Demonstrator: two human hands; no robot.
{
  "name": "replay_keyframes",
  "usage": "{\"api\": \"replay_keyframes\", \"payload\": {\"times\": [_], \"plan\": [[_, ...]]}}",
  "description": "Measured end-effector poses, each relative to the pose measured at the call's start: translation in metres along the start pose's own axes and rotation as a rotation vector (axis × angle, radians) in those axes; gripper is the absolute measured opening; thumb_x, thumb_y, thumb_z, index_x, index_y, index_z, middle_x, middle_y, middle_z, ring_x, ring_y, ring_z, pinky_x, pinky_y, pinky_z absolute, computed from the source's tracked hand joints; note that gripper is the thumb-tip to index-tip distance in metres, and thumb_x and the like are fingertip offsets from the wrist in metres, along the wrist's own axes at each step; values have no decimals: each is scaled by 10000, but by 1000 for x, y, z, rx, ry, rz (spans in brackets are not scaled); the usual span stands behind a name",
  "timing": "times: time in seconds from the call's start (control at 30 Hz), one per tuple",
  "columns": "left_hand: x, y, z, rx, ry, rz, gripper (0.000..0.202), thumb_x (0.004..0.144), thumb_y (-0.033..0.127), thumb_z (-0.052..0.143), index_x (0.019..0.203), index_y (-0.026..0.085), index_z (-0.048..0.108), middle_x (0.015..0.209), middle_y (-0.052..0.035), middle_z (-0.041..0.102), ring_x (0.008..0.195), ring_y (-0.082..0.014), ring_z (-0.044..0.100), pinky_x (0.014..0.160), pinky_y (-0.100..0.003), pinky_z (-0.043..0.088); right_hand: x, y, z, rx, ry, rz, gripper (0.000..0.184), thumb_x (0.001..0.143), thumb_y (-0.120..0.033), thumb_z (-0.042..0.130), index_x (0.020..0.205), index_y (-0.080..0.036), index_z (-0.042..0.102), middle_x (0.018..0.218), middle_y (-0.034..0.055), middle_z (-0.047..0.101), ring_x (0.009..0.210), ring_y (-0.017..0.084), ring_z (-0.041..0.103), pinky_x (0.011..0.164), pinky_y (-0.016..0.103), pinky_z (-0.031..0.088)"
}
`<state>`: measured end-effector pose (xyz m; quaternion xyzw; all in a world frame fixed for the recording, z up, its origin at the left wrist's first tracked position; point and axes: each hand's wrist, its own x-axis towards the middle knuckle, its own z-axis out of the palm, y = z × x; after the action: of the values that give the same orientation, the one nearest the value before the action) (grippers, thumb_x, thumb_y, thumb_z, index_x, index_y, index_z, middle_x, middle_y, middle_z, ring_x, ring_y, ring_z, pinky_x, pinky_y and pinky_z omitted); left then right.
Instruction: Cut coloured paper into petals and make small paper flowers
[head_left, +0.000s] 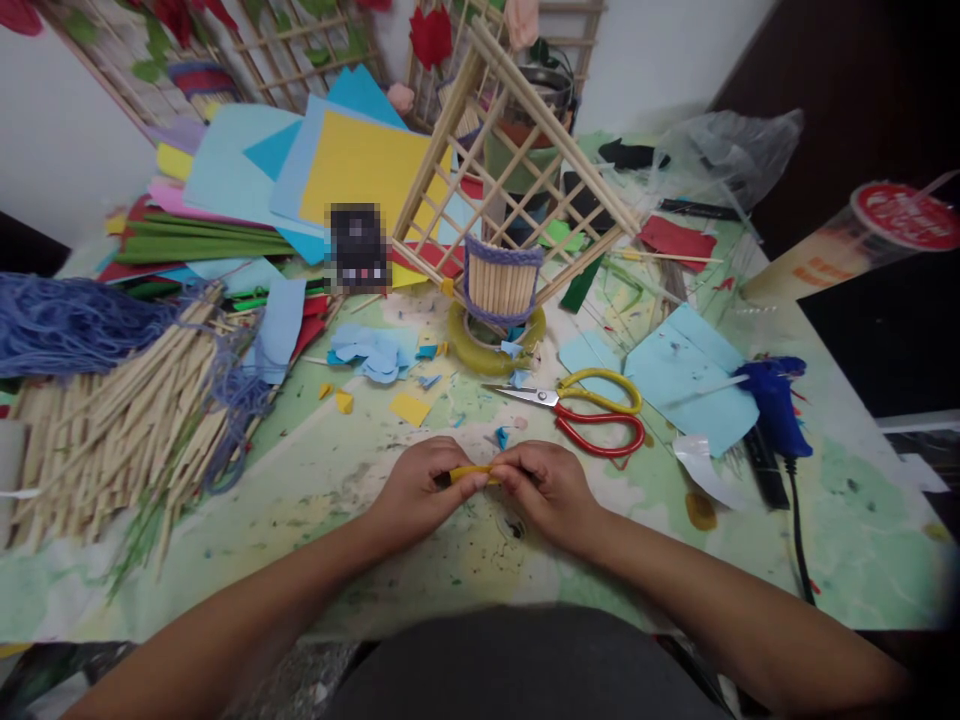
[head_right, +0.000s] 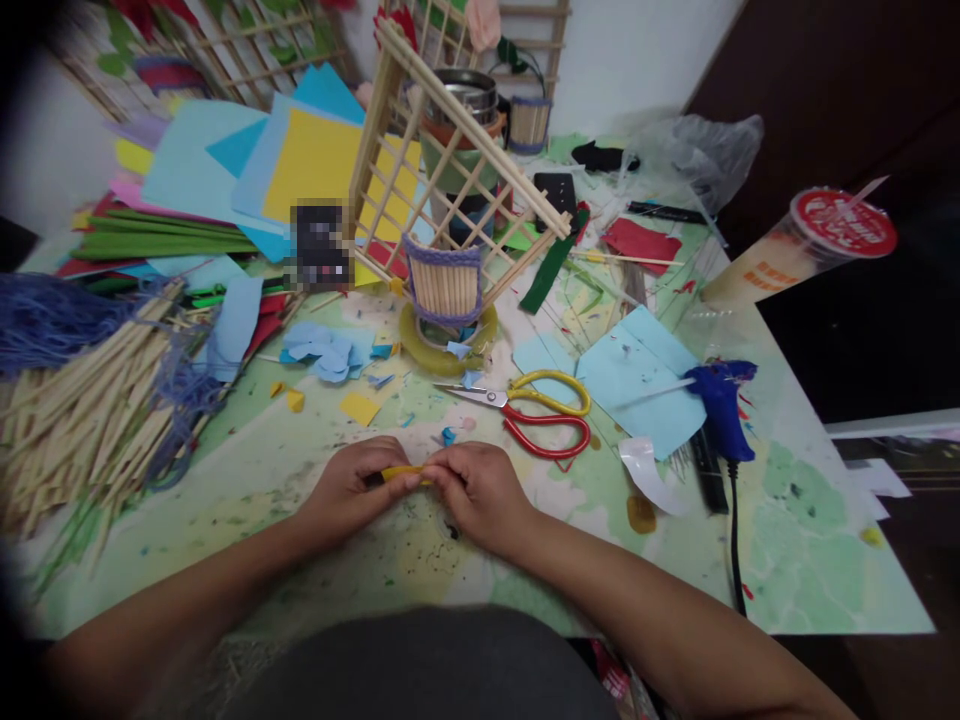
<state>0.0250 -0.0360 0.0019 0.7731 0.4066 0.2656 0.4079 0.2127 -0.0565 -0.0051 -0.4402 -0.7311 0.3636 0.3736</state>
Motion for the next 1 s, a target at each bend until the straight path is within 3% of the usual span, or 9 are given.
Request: {"api": "replay_keyframes", "payload": {"times": [0.2,0.33,0.5,0.7,0.87,1.0], "plan": [[-1,-1,0,34,14,10,273,813,316,603,597,151,612,551,0,561,543,-96,518,538,-213,388,-1,-1,0,50,-16,56,201,881,-253,489,793,-169,649,612,-7,620,585,103,559,590,211,418],[-1,-1,0,43,12,1,302,822,347,582,592,152,606,555,-6,561,547,-101,519,534,-214,393,-1,-2,0,106,-49,156,238,851,-371,528,825,-160,634,589,-25,551,518,90,484,498,192,364],[-1,1,-1,20,26,0,325,818,344,578,560,147,589,535,-7,551,527,-100,509,512,-207,387,0,-1,1,-8,-101,149,424,881,-431,455,551,-167,490,510,-40,411,506,91,403,499,208,303],[-1,1,-2,-59,60,-67,406,830,423,544,541,140,581,518,2,507,517,-99,477,496,-204,366,-1,-3,2,7,-38,149,413,900,-417,414,578,-172,496,519,-25,460,503,97,426,491,204,299],[-2,-1,0,29,95,-87,454,821,487,532,524,145,555,518,2,499,514,-105,474,500,-213,358,-2,-5,1,-39,11,95,416,903,-404,412,562,-176,479,515,-16,475,504,104,437,493,212,294],[-3,-1,2,69,135,-41,451,828,485,523,523,153,541,524,-1,504,514,-108,484,496,-214,358,-1,-5,0,-1,3,135,418,874,-468,432,588,-176,521,528,-12,487,509,113,448,481,216,305]]}}
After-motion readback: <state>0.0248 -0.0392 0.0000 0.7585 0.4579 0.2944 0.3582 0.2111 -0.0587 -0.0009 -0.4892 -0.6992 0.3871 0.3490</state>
